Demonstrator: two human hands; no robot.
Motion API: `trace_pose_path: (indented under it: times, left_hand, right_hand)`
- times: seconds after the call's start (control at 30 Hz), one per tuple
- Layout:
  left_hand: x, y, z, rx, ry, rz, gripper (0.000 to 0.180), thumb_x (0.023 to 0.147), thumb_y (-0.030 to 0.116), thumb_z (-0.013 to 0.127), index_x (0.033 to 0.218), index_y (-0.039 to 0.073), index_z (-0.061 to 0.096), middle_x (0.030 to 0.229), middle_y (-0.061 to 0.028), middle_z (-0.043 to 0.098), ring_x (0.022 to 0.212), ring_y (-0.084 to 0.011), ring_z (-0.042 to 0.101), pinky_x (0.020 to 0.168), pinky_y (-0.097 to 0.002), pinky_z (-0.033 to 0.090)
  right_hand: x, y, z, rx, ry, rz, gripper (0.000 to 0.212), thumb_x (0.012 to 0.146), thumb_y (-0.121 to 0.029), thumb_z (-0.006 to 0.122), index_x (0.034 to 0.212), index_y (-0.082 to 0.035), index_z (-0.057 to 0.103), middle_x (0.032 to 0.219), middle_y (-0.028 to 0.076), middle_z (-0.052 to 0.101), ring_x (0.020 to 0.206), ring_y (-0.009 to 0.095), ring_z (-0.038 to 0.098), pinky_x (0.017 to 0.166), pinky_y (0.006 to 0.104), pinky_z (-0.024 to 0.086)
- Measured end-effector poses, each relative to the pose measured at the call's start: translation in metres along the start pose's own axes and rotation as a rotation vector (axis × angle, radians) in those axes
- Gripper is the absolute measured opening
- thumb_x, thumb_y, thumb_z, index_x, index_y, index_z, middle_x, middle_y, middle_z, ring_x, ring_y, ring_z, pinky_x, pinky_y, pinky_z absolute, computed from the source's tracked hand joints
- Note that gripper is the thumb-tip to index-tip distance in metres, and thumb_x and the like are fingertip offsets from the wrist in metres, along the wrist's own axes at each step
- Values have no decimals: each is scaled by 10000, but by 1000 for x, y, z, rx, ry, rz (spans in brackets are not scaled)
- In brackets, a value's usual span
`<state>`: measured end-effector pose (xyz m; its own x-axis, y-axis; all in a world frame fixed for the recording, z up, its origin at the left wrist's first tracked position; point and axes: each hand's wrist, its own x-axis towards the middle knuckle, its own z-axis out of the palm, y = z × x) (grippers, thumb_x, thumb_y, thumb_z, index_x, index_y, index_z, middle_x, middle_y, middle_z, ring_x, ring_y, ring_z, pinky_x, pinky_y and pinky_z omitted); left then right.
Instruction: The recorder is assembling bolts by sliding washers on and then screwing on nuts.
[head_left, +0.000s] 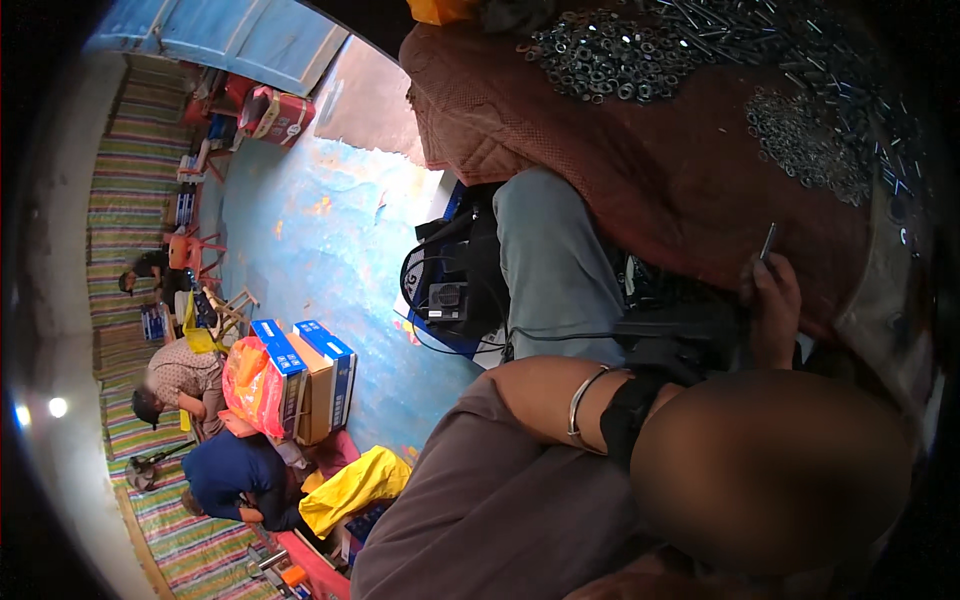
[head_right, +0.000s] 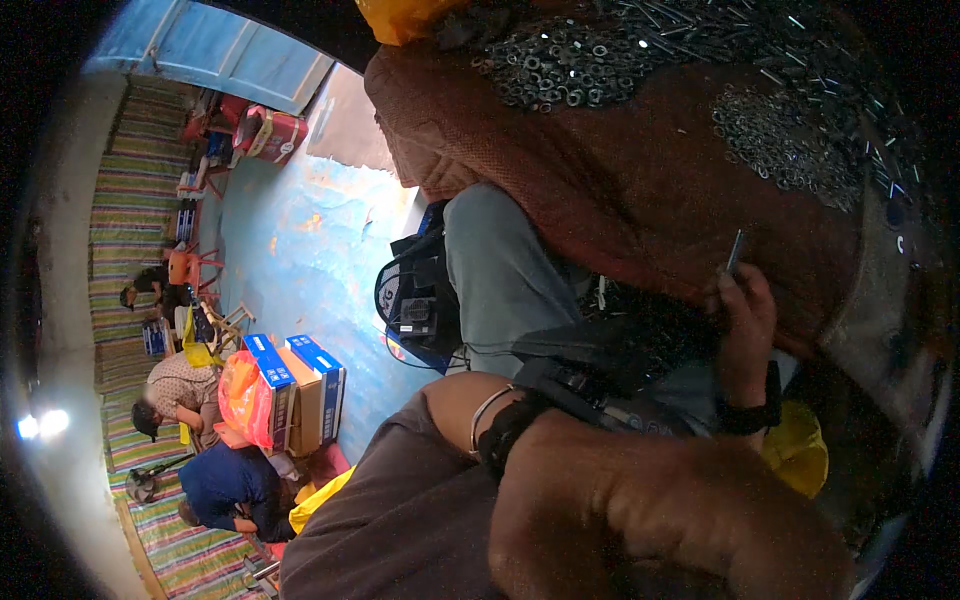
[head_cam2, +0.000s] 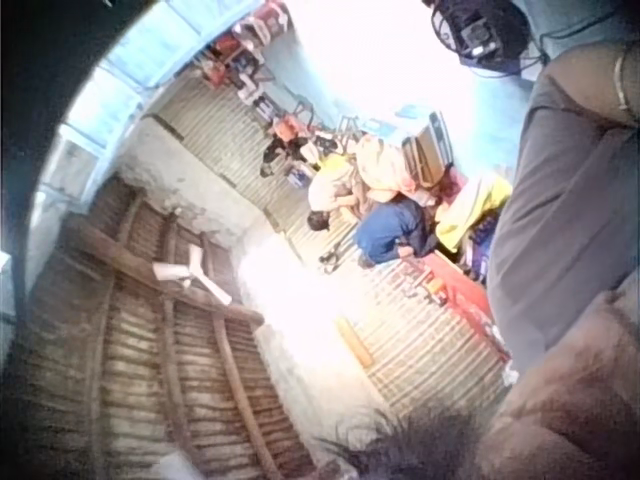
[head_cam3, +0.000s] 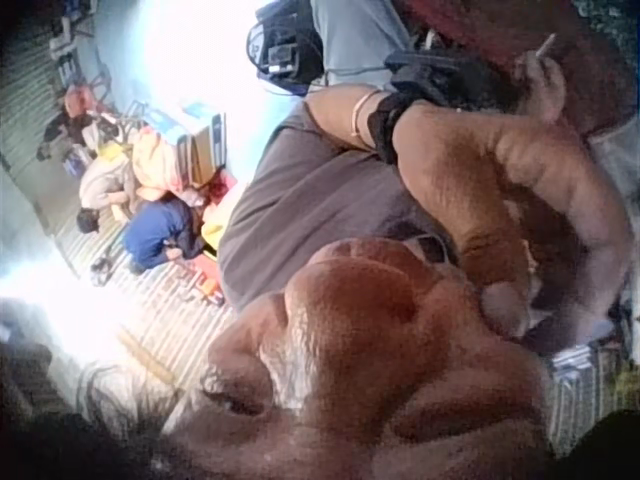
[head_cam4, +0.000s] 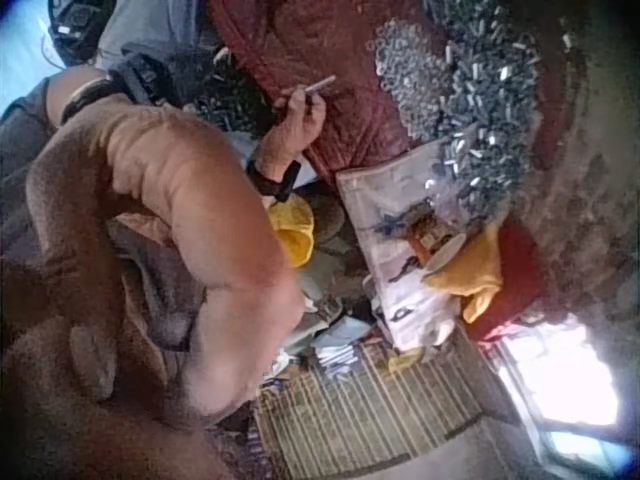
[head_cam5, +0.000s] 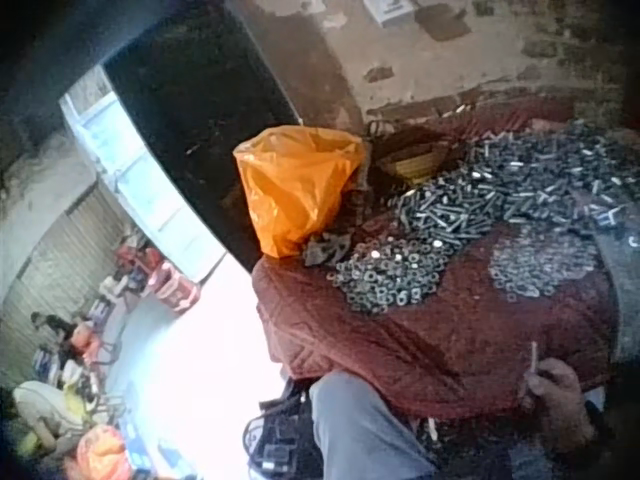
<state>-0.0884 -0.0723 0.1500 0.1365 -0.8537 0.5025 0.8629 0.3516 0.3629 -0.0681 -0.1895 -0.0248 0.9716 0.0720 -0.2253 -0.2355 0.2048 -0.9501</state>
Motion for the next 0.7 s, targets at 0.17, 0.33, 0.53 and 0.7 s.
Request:
trace_pose_path:
  times: [0.17, 0.33, 0.53, 0.7]
  left_hand:
    - [7, 15, 2, -227, 80, -481, 353, 603, 115, 737, 900, -29, 612, 802, -89, 581, 752, -176, 545, 645, -280, 452]
    - [4, 0, -1, 33, 140, 1, 277, 666, 82, 687, 901, -21, 584, 798, -81, 591, 726, -153, 564, 606, -256, 458]
    - [-31, 4, -8, 213, 529, 547, 171, 788, -14, 546, 955, 1, 509, 818, -77, 609, 677, -114, 597, 534, -213, 472]
    - [-73, 29, -55, 560, 847, 642, 185, 806, -71, 436, 959, 14, 494, 881, -110, 604, 720, -154, 603, 625, -269, 513]
  right_hand:
    - [1, 1, -1, 5, 11, 9, 123, 866, -127, 525, 944, -32, 538, 785, 2, 513, 685, 82, 455, 612, 230, 365]
    - [3, 3, -2, 18, -5, -21, 122, 877, -109, 518, 966, -27, 516, 774, -4, 499, 646, 60, 440, 566, 201, 349]
    - [8, 7, -13, 2, 47, 252, 149, 863, -133, 532, 970, -30, 553, 810, 18, 552, 724, 93, 493, 673, 252, 405]
    - [1, 8, -1, 78, 3, -129, 142, 873, -139, 535, 959, -28, 557, 824, 17, 566, 716, 88, 501, 652, 239, 405]
